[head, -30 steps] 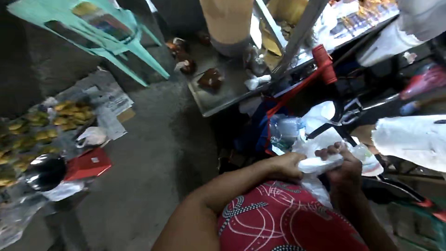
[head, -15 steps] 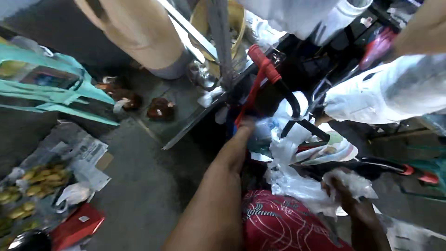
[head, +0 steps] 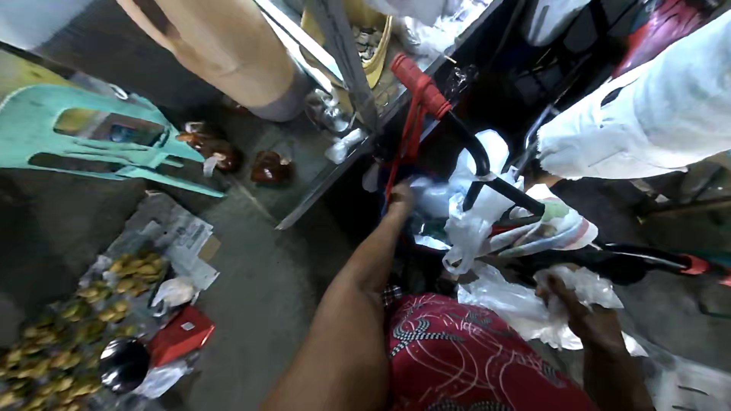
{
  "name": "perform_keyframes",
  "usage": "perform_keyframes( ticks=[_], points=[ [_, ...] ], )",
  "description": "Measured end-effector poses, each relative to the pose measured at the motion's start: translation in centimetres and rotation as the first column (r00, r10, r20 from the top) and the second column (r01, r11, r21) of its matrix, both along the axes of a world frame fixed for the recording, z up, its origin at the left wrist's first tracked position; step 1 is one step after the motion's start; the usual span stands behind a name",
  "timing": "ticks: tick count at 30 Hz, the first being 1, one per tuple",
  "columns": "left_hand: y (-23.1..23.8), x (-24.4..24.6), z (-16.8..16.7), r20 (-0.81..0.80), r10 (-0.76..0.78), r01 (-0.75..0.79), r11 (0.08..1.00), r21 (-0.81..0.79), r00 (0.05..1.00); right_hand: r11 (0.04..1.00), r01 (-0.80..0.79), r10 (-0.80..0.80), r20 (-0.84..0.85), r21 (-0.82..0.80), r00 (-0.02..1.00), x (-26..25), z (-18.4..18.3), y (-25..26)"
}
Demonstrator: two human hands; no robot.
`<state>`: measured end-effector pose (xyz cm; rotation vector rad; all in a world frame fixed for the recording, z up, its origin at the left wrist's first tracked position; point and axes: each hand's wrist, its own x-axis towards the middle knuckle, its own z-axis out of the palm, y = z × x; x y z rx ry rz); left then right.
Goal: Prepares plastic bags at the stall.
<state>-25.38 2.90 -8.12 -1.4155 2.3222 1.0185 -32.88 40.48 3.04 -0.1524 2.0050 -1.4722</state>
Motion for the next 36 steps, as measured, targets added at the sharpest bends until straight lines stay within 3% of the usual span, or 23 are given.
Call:
perform_keyframes(
  ticks=[2,5,6,8,10,12,17,22,25,27,29,31,33,36],
  points=[
    [0.7,0.9,-0.2,-0.094,-0.134,0.128,0.989,-0.068,0.987,0.989,-0.122,0.126,-0.045,0.082,0.991,-0.4,0.0,-0.6],
    [2.6,2.5,-0.8,-0.283,-0.434,0.371,0.894,-0.252,0.855,0.97,-0.227,0.235,-0.101,0.081,0.967,-0.7,-0.2,-1.8],
    [3.6,3.1,-0.6,-0.266,-0.511,0.472,0.859,-0.199,0.818,0.967,-0.247,0.252,-0.105,0.063,0.962,-0.7,-0.2,-2.2],
    [5.4,3.8,-0.3,-0.056,-0.633,0.635,0.769,0.076,0.772,0.955,-0.297,0.295,-0.105,-0.002,0.95,-0.8,-0.4,-3.0],
    [6.6,4.1,-0.3,0.169,-0.688,0.637,0.721,0.271,0.706,0.933,-0.344,0.331,-0.119,-0.108,0.936,-0.9,-0.6,-3.8],
    [6.5,4.1,0.4,0.198,-0.647,0.57,0.751,0.333,0.736,0.924,-0.365,0.353,-0.112,-0.11,0.929,-0.8,-0.1,-4.4],
    [2.4,4.9,2.5,-0.205,-0.304,0.353,0.893,0.279,0.93,0.914,-0.395,0.384,-0.125,-0.09,0.915,-1.0,-0.3,-4.5],
    [-1.5,6.7,7.5,-0.38,0.06,0.083,0.934,0.349,0.923,0.912,-0.388,0.373,-0.127,-0.134,0.919,-0.5,-0.7,-5.4],
    [-2.6,7.7,9.1,-0.328,0.039,0.055,0.961,0.272,0.944,0.895,-0.414,0.387,-0.172,-0.167,0.906,0.0,-1.0,-7.0],
    [-1.6,8.0,9.5,-0.217,-0.113,0.163,0.959,0.23,0.97,0.837,-0.518,0.467,-0.262,-0.178,0.845,-0.1,-0.8,-8.6],
    [1.0,8.4,8.4,-0.114,-0.349,0.367,0.897,0.244,0.93,0.797,-0.595,0.535,-0.335,-0.105,0.776,-0.3,-0.7,-10.5],
    [4.3,9.0,6.6,-0.081,-0.613,0.605,0.734,0.308,0.786,0.764,-0.636,0.629,-0.346,0.109,0.696,-0.5,-0.8,-12.5],
    [6.6,9.7,5.4,-0.1,-0.72,0.705,0.626,0.333,0.686,0.638,-0.659,0.758,-0.17,0.398,0.63,-0.9,-1.1,-14.8],
    [6.3,9.1,6.4,-0.036,-0.66,0.639,0.71,0.297,0.75,0.45,-0.698,0.825,0.039,0.556,0.563,-1.5,-2.9,-16.7]
  ],
)
